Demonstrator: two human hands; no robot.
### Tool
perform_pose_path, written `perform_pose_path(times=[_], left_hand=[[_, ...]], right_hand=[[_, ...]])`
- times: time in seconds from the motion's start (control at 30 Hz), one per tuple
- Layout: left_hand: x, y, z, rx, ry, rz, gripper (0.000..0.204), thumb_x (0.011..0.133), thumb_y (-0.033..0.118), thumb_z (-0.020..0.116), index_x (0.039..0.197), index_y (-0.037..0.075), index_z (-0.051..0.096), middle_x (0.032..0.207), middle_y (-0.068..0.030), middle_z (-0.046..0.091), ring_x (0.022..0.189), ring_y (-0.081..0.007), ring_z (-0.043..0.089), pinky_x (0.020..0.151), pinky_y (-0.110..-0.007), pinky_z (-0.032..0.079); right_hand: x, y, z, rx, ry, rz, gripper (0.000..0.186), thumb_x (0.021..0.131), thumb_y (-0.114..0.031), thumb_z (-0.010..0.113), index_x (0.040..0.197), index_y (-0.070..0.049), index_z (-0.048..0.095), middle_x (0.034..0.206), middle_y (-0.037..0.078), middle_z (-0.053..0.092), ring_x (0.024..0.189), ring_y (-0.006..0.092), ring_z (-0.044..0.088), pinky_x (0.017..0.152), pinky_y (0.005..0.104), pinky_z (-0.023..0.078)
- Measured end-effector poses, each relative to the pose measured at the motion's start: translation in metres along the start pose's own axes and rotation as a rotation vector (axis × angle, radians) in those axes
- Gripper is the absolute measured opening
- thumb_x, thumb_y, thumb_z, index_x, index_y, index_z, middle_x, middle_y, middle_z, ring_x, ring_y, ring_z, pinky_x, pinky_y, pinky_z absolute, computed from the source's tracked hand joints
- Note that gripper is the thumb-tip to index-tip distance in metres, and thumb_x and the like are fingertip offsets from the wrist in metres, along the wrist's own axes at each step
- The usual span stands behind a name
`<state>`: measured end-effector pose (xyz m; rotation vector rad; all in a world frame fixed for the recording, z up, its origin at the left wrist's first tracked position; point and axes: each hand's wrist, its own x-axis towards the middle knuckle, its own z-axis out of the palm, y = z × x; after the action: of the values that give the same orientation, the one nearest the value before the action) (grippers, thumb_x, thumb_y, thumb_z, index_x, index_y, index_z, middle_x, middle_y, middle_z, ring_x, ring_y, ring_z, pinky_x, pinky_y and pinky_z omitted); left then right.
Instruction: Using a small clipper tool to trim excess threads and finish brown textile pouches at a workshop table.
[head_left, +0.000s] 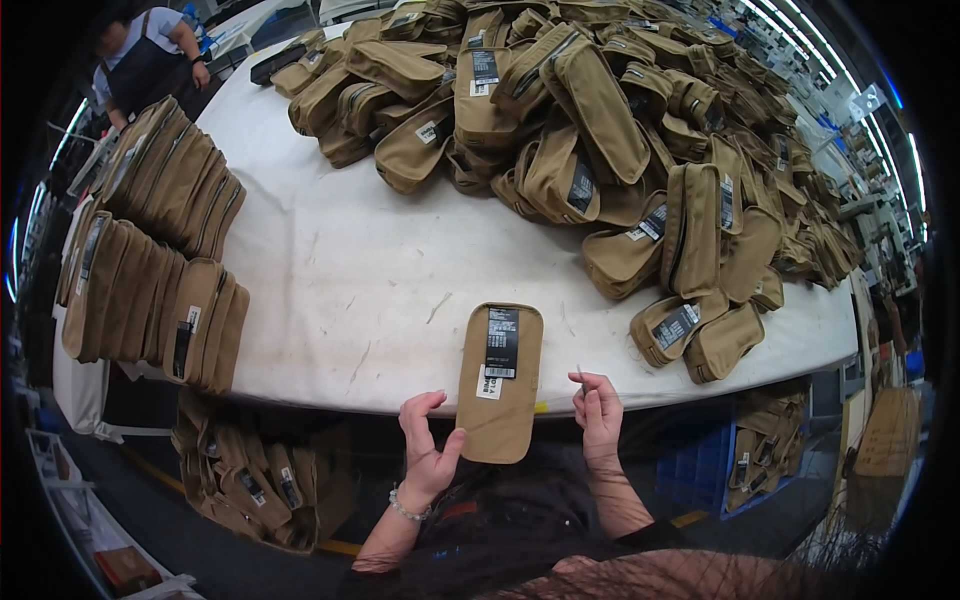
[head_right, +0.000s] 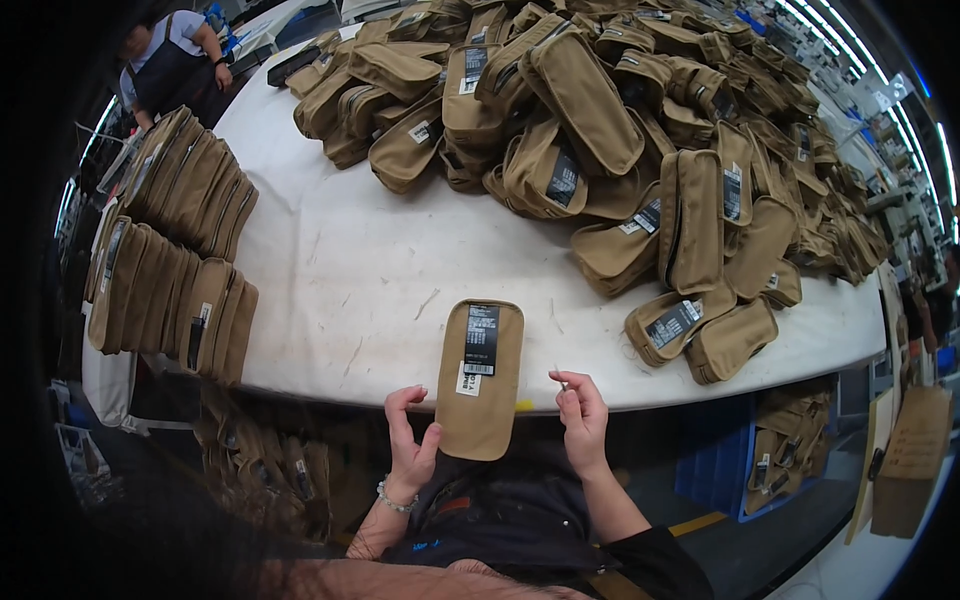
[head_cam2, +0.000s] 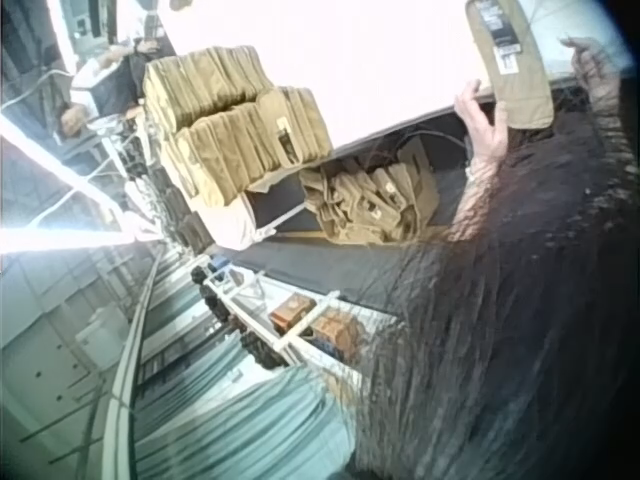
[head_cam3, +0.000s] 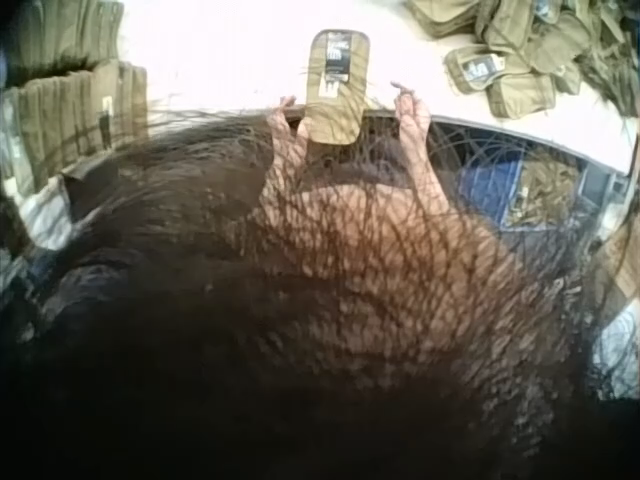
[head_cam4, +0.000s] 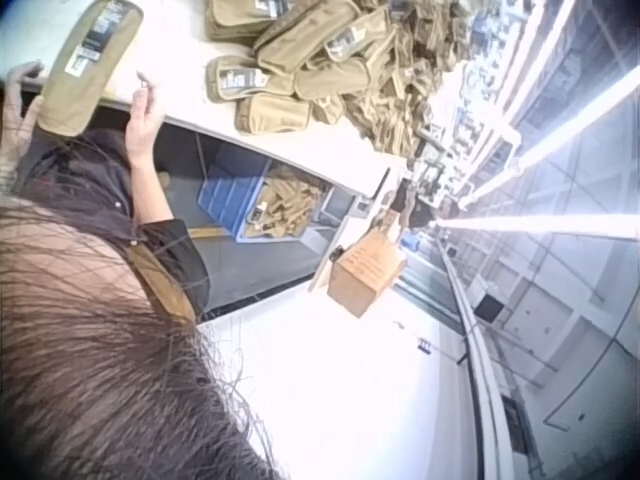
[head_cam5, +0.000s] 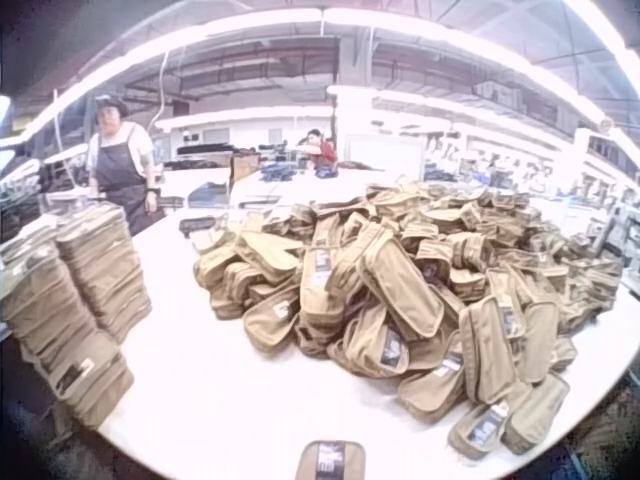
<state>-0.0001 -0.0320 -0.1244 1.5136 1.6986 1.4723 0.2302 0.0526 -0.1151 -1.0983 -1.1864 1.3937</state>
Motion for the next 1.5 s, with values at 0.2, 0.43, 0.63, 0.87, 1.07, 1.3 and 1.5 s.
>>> perform_pose_path(times=[0.2,0.43,0.63,0.87,1.07,1.3,1.5], left_hand=[[-0.002,-0.002,-0.010,-0.038,0.051,-0.116,0.033,0.084,0.005,0.064,0.115,0.001,0.054,0.105,-0.0100,0.054,0.092,-0.0201,0.053,0.084,-0.031,0.042],[-0.022,-0.010,-0.011,-0.146,-0.033,-0.299,0.018,0.085,-0.001,0.066,0.102,0.002,0.061,0.087,-0.0049,0.055,0.074,-0.0115,0.052,0.067,-0.024,0.043],[-0.031,-0.014,-0.002,-0.310,-0.275,-0.519,0.016,0.099,0.012,0.051,0.104,-0.001,0.058,0.083,-0.0019,0.059,0.073,-0.0073,0.052,0.069,-0.023,0.045],[-0.032,-0.033,0.013,-0.544,-0.261,-0.573,0.029,0.105,0.024,0.042,0.105,-0.001,0.058,0.086,0.0009,0.059,0.081,-0.0039,0.051,0.077,-0.022,0.044],[-0.021,-0.014,0.019,-0.681,-0.180,-0.552,0.030,0.105,0.023,0.044,0.101,-0.002,0.061,0.083,0.0016,0.059,0.075,-0.0025,0.048,0.069,-0.019,0.041],[-0.013,-0.002,0.008,-0.769,-0.185,-0.467,0.032,0.102,0.025,0.050,0.083,0.002,0.062,0.065,0.0048,0.053,0.057,-0.0019,0.043,0.053,-0.019,0.036],[0.023,0.045,-0.005,-0.660,-0.094,-0.277,0.035,0.099,0.016,0.057,0.066,0.004,0.050,0.063,0.0075,0.044,0.059,-0.0012,0.034,0.051,-0.021,0.028]], right_hand=[[-0.016,-0.005,0.018,0.141,-0.010,0.195,0.022,0.092,-0.005,0.062,0.093,-0.010,0.041,0.077,-0.003,0.047,0.059,0.0017,0.039,0.050,0.0181,0.031],[-0.031,0.012,0.028,0.060,-0.098,0.130,0.033,0.087,-0.001,0.069,0.094,-0.008,0.037,0.085,0.001,0.053,0.059,0.0001,0.039,0.052,0.0161,0.033],[-0.032,0.008,0.029,0.008,-0.128,0.162,0.040,0.082,0.000,0.073,0.093,-0.008,0.035,0.088,0.002,0.055,0.053,-0.0033,0.034,0.049,0.0147,0.030],[-0.033,0.010,0.027,-0.077,-0.085,0.204,0.042,0.078,0.003,0.073,0.100,-0.005,0.038,0.096,0.006,0.054,0.067,0.0050,0.055,0.062,0.0184,0.048],[-0.027,0.002,0.032,0.013,-0.074,0.173,0.036,0.082,0.001,0.071,0.098,-0.007,0.040,0.091,0.002,0.052,0.063,0.0005,0.045,0.055,0.0165,0.037],[-0.011,-0.005,0.044,0.092,-0.100,0.179,0.032,0.086,-0.003,0.069,0.100,-0.010,0.042,0.087,-0.002,0.047,0.069,0.0020,0.046,0.058,0.0179,0.038],[0.004,-0.020,0.056,0.254,-0.194,0.379,0.027,0.090,-0.003,0.065,0.100,-0.013,0.042,0.076,-0.007,0.046,0.063,0.0001,0.043,0.052,0.0174,0.032]])
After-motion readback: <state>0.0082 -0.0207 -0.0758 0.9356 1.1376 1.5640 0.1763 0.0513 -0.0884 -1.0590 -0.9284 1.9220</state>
